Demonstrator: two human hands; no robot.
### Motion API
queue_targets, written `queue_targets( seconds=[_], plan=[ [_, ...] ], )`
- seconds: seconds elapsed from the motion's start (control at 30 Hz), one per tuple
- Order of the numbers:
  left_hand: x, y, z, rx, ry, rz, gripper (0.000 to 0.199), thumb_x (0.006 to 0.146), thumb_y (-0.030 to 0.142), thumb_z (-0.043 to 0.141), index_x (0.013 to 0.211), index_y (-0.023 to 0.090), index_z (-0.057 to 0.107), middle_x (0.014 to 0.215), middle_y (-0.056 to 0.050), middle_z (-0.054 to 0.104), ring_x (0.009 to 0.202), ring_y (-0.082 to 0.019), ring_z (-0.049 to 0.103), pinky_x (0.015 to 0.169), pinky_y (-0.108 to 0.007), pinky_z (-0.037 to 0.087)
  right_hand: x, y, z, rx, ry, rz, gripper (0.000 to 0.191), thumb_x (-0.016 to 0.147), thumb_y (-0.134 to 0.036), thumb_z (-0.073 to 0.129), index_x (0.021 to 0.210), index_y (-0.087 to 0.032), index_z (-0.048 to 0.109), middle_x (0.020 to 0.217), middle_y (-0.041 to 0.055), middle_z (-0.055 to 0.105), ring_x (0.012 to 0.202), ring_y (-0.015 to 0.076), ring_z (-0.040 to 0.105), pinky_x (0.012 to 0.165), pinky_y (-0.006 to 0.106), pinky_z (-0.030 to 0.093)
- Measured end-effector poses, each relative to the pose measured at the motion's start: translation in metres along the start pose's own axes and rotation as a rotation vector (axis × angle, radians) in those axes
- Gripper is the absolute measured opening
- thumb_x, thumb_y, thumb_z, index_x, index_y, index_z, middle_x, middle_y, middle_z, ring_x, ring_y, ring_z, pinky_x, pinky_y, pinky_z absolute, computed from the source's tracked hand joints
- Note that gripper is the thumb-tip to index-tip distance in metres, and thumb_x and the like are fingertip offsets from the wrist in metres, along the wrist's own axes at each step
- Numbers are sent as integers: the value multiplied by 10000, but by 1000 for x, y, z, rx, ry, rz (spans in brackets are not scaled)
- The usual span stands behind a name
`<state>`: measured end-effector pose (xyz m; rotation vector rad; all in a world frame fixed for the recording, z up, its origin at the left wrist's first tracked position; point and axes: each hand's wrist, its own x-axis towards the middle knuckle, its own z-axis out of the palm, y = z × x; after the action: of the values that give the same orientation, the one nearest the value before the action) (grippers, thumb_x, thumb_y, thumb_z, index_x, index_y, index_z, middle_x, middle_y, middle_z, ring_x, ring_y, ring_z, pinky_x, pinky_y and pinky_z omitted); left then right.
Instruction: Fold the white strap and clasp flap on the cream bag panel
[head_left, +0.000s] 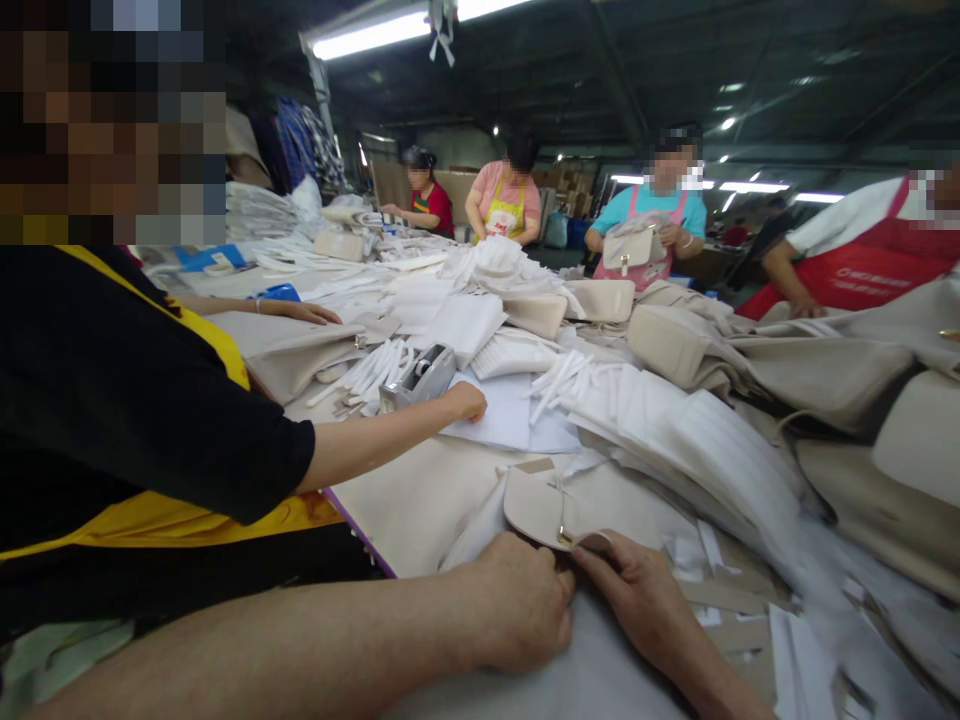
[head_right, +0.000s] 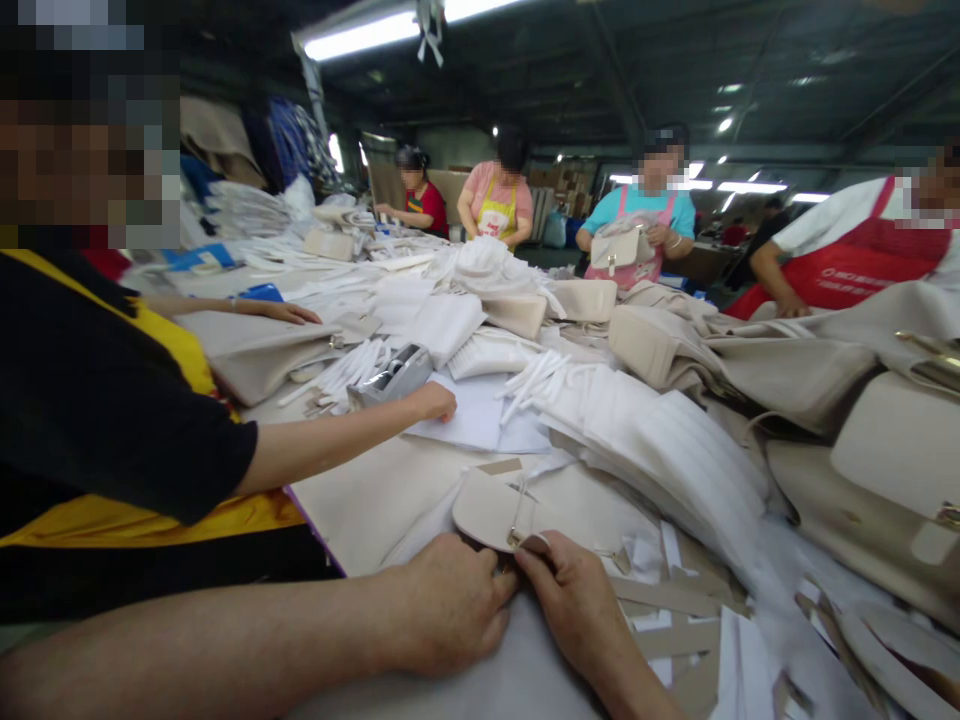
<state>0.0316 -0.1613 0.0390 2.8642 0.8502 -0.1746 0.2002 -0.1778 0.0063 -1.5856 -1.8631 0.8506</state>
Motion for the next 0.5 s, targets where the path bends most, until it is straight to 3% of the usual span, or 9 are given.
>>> queue_targets(
  seconds=[0.17, 0.3, 0.5],
  plan=[
    [0, 0, 7, 33, 14, 86, 371, 838, 238, 398, 1089, 66, 609, 998, -159, 668, 843, -282, 619, 689, -435, 496, 2, -10, -4, 55, -92, 49, 314, 858, -414, 444, 666, -208, 583, 672, -20, 633, 684, 164, 573, 637, 238, 407],
    [1, 1, 9, 99, -29, 160, 273, 796, 172, 469, 962, 104, 674, 980, -142, 675, 813, -283, 618, 653, -459, 496, 4, -13, -2, -37, -101, 46, 283, 862, -377, 440, 666, -216, 565, 665, -24, 622, 674, 165, 573, 631, 247, 393],
    [-6, -2, 14, 68, 2, 153, 284, 810, 185, 456, 996, 106, 655, 954, -149, 672, 743, -258, 624, 559, -391, 494, -1, -4, 4, -118, -88, 28, 277, 890, -372, 421, 702, -227, 563, 686, -28, 620, 688, 158, 572, 644, 247, 385]
  ],
)
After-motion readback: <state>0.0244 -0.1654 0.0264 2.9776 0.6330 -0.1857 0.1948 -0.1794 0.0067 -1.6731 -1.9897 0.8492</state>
